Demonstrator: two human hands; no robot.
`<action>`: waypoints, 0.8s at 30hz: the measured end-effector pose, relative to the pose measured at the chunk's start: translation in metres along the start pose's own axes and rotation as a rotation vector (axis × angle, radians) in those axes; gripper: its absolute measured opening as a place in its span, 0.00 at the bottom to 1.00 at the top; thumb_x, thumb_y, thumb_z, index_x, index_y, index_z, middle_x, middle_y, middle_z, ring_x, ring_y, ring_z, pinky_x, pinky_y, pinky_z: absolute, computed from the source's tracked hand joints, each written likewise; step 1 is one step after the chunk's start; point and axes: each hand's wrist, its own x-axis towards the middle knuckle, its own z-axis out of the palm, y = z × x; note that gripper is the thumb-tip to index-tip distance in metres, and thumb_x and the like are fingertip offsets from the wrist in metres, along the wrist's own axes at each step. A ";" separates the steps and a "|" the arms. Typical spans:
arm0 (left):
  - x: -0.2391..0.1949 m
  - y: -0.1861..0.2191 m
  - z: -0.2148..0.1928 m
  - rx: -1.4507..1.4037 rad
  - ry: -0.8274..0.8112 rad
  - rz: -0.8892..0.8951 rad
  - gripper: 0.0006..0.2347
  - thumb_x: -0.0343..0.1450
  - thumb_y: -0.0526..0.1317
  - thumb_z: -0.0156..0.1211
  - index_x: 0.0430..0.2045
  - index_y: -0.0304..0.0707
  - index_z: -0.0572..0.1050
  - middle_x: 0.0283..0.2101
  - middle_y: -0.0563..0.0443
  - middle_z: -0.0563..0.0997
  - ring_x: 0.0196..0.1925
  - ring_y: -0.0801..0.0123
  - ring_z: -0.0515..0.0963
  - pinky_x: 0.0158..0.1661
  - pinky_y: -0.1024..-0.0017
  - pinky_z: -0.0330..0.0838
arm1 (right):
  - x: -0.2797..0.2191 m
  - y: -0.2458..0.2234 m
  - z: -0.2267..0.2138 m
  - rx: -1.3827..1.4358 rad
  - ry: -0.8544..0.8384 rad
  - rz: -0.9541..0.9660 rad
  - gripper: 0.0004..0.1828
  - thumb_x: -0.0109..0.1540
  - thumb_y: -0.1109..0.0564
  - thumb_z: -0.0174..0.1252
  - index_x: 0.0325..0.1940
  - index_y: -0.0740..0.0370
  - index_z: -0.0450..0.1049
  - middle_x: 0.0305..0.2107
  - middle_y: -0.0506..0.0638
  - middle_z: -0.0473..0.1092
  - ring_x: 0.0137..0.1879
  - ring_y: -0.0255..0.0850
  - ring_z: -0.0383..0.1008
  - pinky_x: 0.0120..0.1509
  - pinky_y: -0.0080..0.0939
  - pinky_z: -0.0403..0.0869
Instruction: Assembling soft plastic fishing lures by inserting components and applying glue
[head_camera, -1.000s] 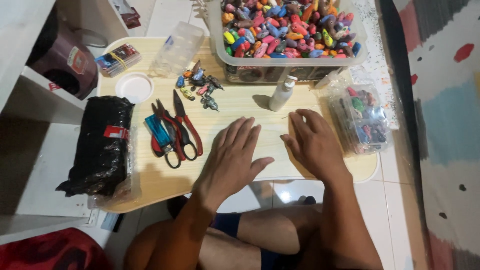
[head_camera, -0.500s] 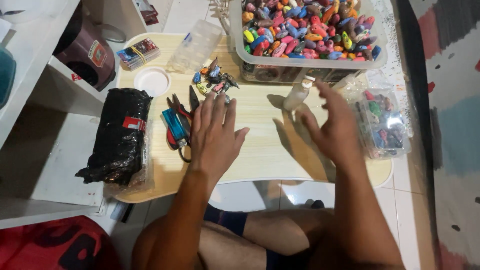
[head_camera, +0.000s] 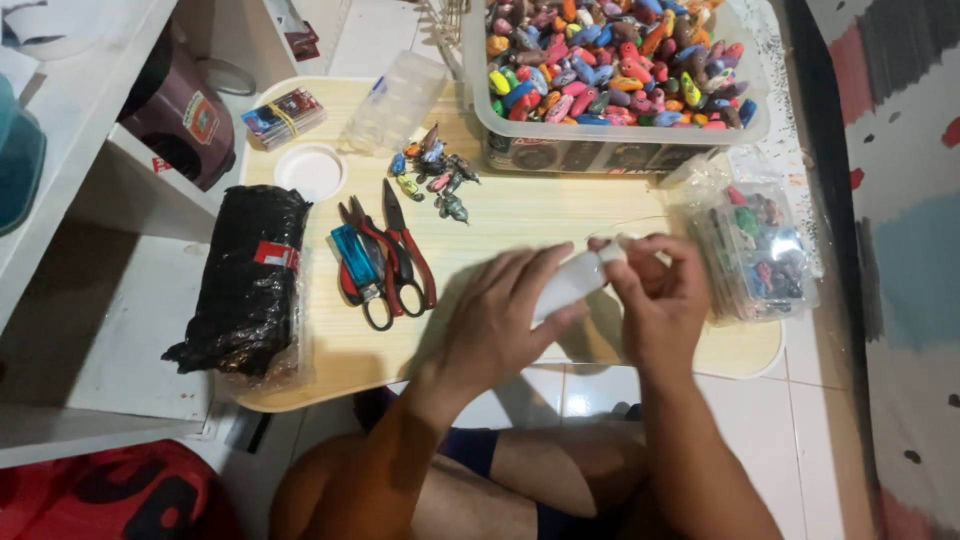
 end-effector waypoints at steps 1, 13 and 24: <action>-0.001 0.005 -0.003 -0.001 -0.005 0.005 0.24 0.74 0.52 0.60 0.62 0.40 0.70 0.48 0.42 0.80 0.56 0.48 0.80 0.52 0.55 0.74 | -0.005 0.005 -0.003 0.002 0.007 -0.001 0.19 0.64 0.65 0.66 0.54 0.63 0.64 0.41 0.55 0.69 0.45 0.43 0.79 0.51 0.42 0.81; 0.000 -0.008 0.002 -0.185 0.116 -0.268 0.18 0.69 0.49 0.70 0.49 0.45 0.76 0.48 0.51 0.82 0.52 0.54 0.83 0.52 0.61 0.76 | -0.008 0.027 -0.010 0.204 -0.035 0.451 0.24 0.63 0.69 0.59 0.64 0.70 0.72 0.42 0.64 0.77 0.46 0.45 0.80 0.50 0.42 0.83; 0.064 -0.013 -0.007 -0.257 -0.164 -0.206 0.18 0.72 0.48 0.66 0.50 0.36 0.75 0.48 0.39 0.80 0.53 0.42 0.81 0.52 0.51 0.76 | 0.008 0.017 -0.016 0.620 0.087 0.540 0.28 0.64 0.70 0.55 0.70 0.73 0.64 0.49 0.64 0.75 0.51 0.45 0.81 0.51 0.34 0.83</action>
